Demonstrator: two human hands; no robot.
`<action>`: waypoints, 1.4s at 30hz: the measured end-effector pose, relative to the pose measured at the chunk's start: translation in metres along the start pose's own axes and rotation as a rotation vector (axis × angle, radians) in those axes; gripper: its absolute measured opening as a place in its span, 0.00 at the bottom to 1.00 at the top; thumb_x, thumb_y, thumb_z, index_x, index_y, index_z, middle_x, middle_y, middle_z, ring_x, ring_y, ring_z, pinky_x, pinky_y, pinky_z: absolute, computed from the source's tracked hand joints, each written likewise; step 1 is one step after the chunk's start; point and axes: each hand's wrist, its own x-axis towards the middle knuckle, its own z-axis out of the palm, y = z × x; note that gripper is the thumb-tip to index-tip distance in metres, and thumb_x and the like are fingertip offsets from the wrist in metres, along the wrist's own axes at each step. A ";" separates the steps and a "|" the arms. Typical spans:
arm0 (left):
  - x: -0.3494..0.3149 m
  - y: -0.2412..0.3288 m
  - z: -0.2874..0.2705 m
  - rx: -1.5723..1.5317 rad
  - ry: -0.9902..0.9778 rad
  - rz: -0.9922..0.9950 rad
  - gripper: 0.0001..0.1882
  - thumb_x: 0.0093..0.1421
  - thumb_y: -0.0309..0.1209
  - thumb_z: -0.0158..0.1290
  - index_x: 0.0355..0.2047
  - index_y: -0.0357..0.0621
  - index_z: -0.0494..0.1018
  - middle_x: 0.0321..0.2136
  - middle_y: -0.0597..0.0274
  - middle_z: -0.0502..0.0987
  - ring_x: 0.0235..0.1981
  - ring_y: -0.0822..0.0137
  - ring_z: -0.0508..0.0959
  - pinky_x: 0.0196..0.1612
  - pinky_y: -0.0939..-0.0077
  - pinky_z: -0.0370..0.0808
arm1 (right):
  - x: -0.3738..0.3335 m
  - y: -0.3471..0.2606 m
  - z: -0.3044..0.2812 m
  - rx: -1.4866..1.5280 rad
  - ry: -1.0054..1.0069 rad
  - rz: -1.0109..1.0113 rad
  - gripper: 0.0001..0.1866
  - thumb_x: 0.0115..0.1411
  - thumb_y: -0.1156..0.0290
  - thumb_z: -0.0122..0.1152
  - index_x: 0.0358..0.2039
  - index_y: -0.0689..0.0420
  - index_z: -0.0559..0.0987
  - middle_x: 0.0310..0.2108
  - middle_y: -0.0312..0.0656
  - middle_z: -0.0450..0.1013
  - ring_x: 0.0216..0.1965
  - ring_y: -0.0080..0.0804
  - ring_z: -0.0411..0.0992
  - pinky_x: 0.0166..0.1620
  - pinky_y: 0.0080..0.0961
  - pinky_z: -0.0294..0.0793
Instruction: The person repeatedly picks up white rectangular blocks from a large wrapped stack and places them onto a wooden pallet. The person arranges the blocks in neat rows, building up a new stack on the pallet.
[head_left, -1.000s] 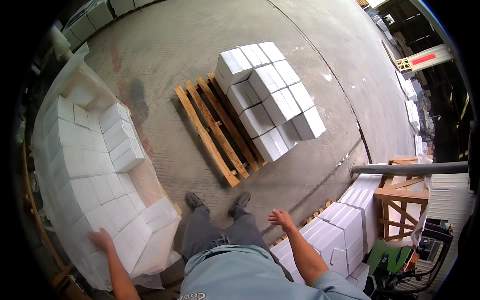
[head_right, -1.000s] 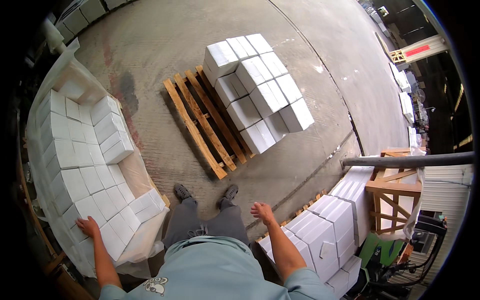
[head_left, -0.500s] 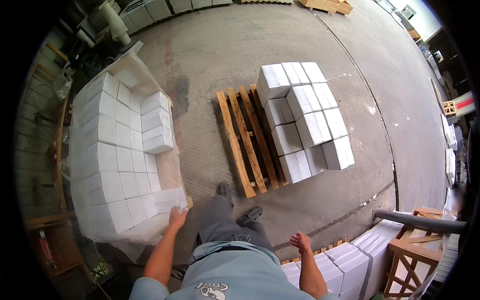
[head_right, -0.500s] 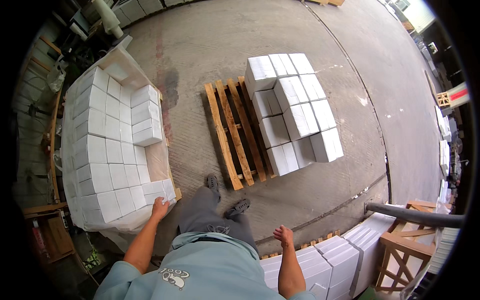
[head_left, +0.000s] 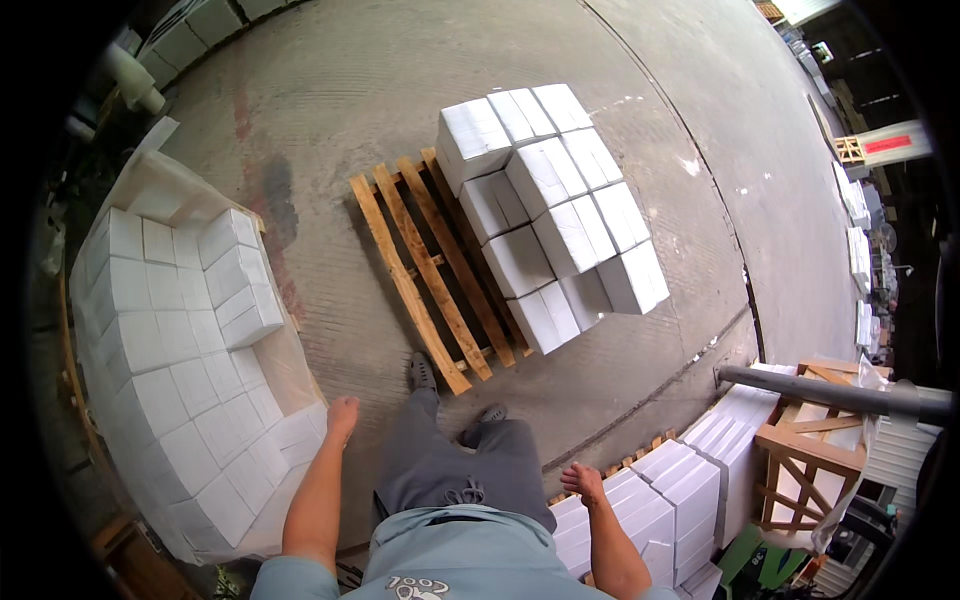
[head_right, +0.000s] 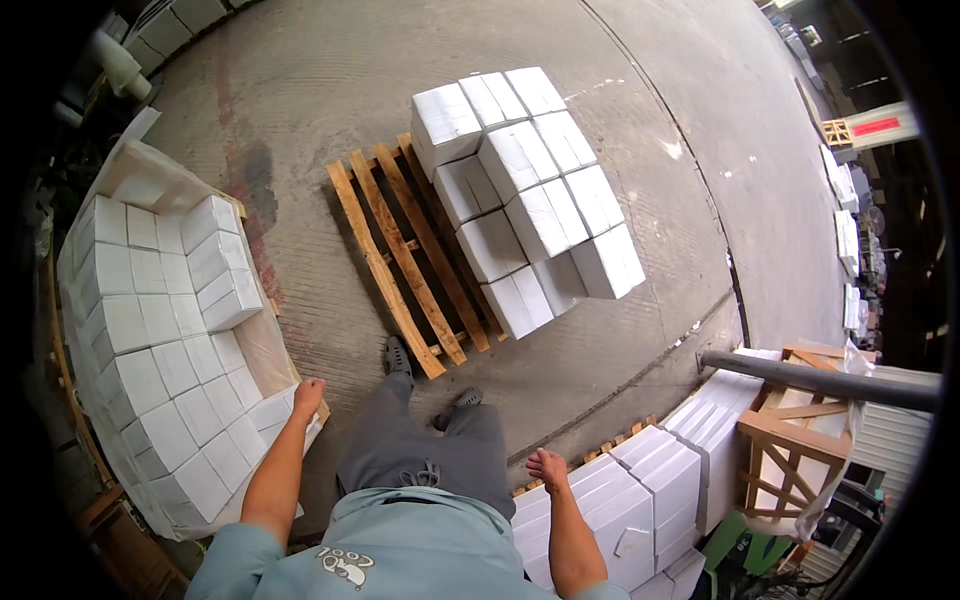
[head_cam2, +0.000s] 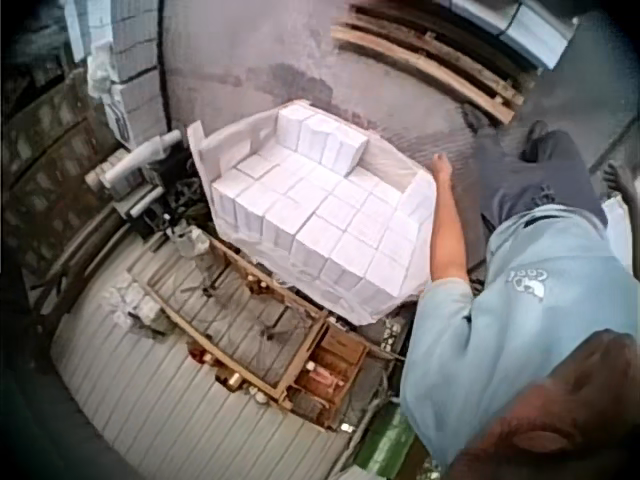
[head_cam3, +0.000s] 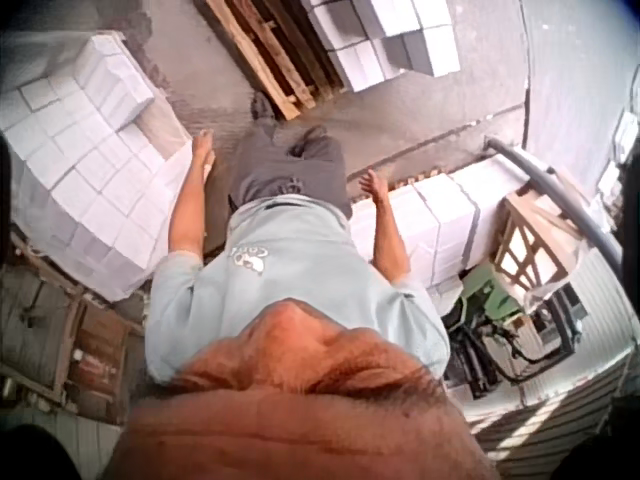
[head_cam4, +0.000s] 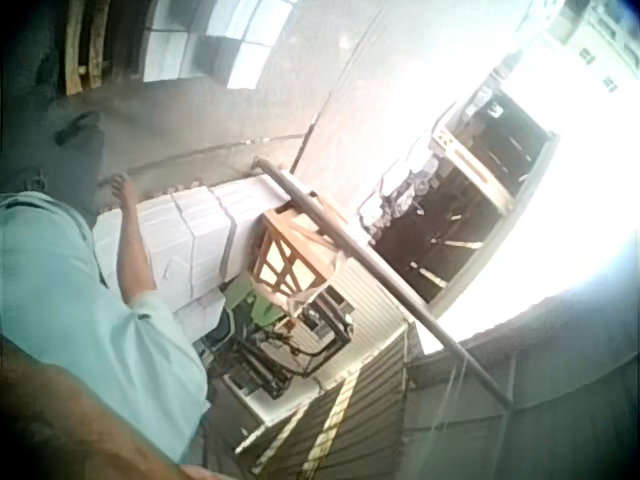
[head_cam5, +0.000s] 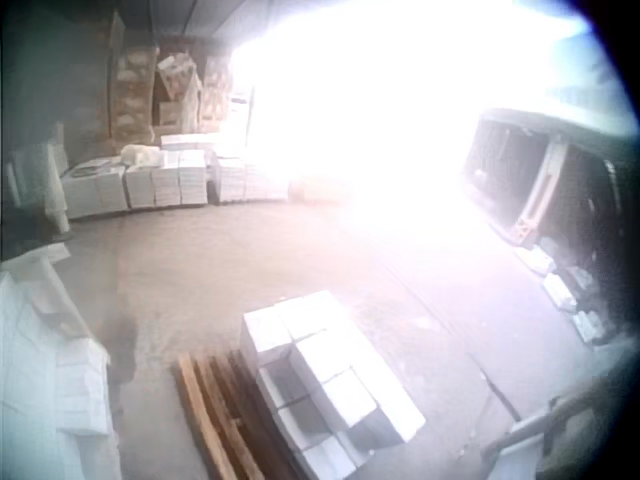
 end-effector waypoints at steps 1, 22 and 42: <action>0.007 0.022 0.007 0.011 0.031 0.079 0.18 0.54 0.40 0.45 0.32 0.36 0.74 0.32 0.45 0.76 0.37 0.47 0.74 0.40 0.59 0.68 | 0.007 -0.002 0.000 -0.014 0.017 0.008 0.23 0.58 0.59 0.53 0.44 0.66 0.69 0.38 0.50 0.72 0.33 0.37 0.74 0.33 0.29 0.76; 0.187 0.215 0.463 -0.499 -0.435 -0.157 0.34 0.60 0.53 0.43 0.58 0.40 0.58 0.53 0.56 0.65 0.48 0.61 0.70 0.45 0.66 0.69 | 0.453 -0.160 0.021 0.052 0.121 -0.125 0.37 0.56 0.49 0.52 0.57 0.64 0.58 0.49 0.53 0.66 0.47 0.42 0.68 0.42 0.35 0.72; 0.274 0.236 0.565 -0.335 -0.270 0.187 0.39 0.59 0.58 0.41 0.52 0.29 0.61 0.49 0.42 0.68 0.52 0.53 0.66 0.55 0.69 0.60 | 0.554 -0.154 0.062 0.529 0.303 -0.239 0.28 0.59 0.54 0.52 0.48 0.67 0.68 0.43 0.42 0.69 0.45 0.28 0.65 0.49 0.25 0.62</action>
